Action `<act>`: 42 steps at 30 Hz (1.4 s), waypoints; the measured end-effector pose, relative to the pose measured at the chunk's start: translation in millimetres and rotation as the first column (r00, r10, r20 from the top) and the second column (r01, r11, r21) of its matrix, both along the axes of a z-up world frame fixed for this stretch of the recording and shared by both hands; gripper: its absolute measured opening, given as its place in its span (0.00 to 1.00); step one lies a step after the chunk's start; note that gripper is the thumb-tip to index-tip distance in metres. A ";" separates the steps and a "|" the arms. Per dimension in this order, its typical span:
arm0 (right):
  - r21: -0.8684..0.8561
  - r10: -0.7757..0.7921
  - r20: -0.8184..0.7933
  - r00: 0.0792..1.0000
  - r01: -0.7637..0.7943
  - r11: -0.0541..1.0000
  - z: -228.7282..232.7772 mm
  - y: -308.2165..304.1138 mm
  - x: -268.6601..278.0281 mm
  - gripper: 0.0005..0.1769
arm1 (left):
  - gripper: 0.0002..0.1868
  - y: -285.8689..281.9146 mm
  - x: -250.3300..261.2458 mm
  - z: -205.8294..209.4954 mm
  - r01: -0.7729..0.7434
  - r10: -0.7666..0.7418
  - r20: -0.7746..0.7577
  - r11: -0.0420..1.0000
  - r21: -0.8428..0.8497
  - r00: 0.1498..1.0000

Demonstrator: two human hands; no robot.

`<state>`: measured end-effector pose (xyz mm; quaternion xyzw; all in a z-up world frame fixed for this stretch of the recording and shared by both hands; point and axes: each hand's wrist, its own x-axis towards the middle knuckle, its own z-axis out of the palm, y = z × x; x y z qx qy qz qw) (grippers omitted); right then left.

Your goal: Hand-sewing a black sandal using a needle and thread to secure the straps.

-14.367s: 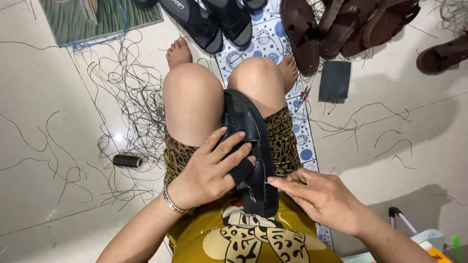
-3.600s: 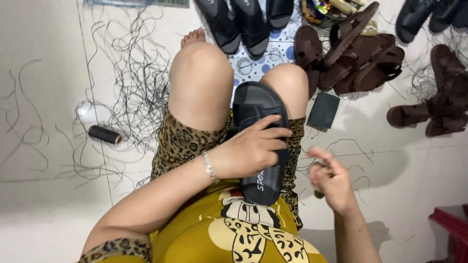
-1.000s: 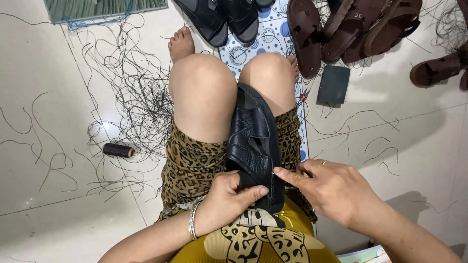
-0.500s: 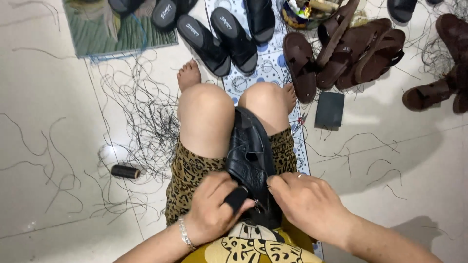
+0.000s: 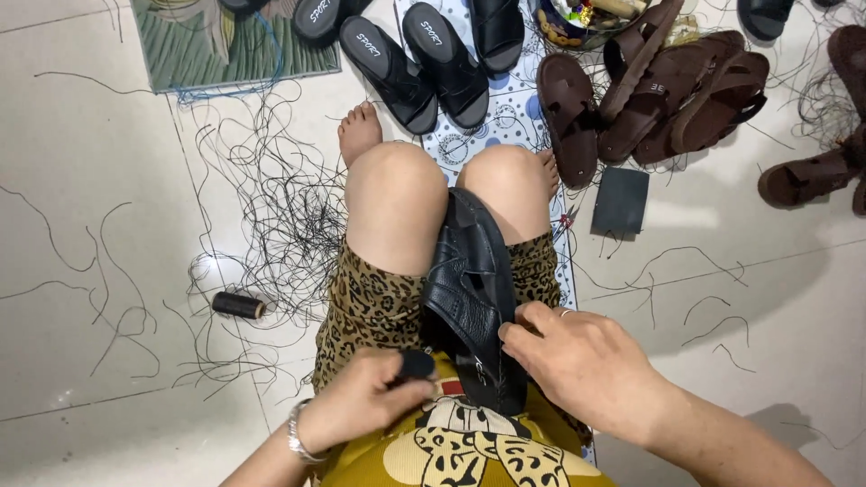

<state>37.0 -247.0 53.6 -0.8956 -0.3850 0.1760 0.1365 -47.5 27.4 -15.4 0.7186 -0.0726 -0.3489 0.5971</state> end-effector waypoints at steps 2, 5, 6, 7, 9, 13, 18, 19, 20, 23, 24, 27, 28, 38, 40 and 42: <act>0.008 0.005 -0.022 1.000 -0.005 1.000 0.4 0.1 2.2 0.08 | 0.11 17.5 -6.4 -7.0 0.018 -0.019 -0.016 1.000 -0.018 1.000; 0.004 0.017 -0.038 0.999 -0.017 1.000 2.5 0.5 2.2 0.07 | 0.07 28.4 -5.3 9.1 -0.064 0.042 -0.114 0.979 -0.193 0.993; -0.009 0.023 -0.029 0.999 -0.023 1.000 3.0 1.5 2.6 0.07 | 0.03 30.3 -1.9 18.3 -0.170 0.105 -0.202 0.927 -0.335 0.974; -0.008 0.026 -0.029 0.999 -0.027 1.000 3.1 1.5 4.1 0.07 | 0.03 21.8 -1.1 15.7 -0.173 0.109 -0.202 0.927 -0.334 0.973; -0.015 0.073 -0.045 0.996 -0.074 0.997 3.2 0.6 5.2 0.08 | 0.06 3.9 -1.0 10.2 -0.308 0.175 -0.255 0.618 -0.724 0.951; 0.000 0.072 -0.072 0.995 -0.073 0.997 9.3 2.3 17.1 0.05 | 0.04 -31.8 -6.5 -10.5 -0.538 0.192 -0.506 0.408 -0.738 0.841; -0.065 0.115 -0.159 0.980 -0.127 0.990 8.8 6.0 26.2 0.05 | 0.11 -62.3 -5.2 -14.6 -0.498 0.492 -0.276 0.865 0.053 0.826; -0.063 0.115 -0.158 0.981 -0.126 0.990 5.4 6.1 18.5 0.05 | 0.11 -61.8 -6.8 -13.7 -0.498 0.492 -0.274 0.866 0.054 0.826; -0.100 0.134 -0.094 0.987 -0.143 0.985 2.1 5.7 11.4 0.06 | 0.12 -61.7 -7.8 -12.6 -0.497 0.463 -0.326 0.867 -0.026 0.824; -0.161 0.110 0.002 0.994 -0.109 0.981 5.2 -11.9 -6.9 0.09 | 0.13 -60.2 -11.6 -14.8 -0.527 0.444 -0.375 0.836 -0.154 0.814; -0.168 0.084 0.015 0.996 -0.081 0.982 8.1 -19.8 -13.4 0.09 | 0.14 -58.9 -14.0 -16.1 -0.572 0.476 -0.391 0.800 -0.178 0.788; -0.477 -0.181 0.020 0.983 0.169 0.863 50.3 -71.1 -11.5 0.03 | 0.12 -49.2 -12.9 -24.1 -0.640 0.563 -0.398 0.764 -0.085 0.725; -0.485 -0.186 0.025 0.982 0.175 0.857 47.5 -82.5 -12.1 0.03 | 0.12 -46.0 -12.7 -23.2 -0.635 0.555 -0.401 0.767 -0.094 0.729; 0.417 0.110 -0.905 0.411 0.808 0.415 -51.8 -49.9 -38.6 0.09 | 0.14 -11.8 -13.6 -23.2 -0.625 0.620 -0.106 0.781 -0.014 0.777; 0.419 0.170 -0.908 0.383 0.818 0.395 -36.1 -45.6 -37.3 0.08 | 0.15 -7.7 -16.0 -24.1 -0.609 0.600 -0.137 0.792 -0.036 0.788; 0.401 0.132 -0.869 0.476 0.522 0.753 -22.7 -45.7 -31.6 0.07 | 0.14 -10.3 -15.8 -25.5 -0.555 0.555 -0.152 0.831 0.051 0.818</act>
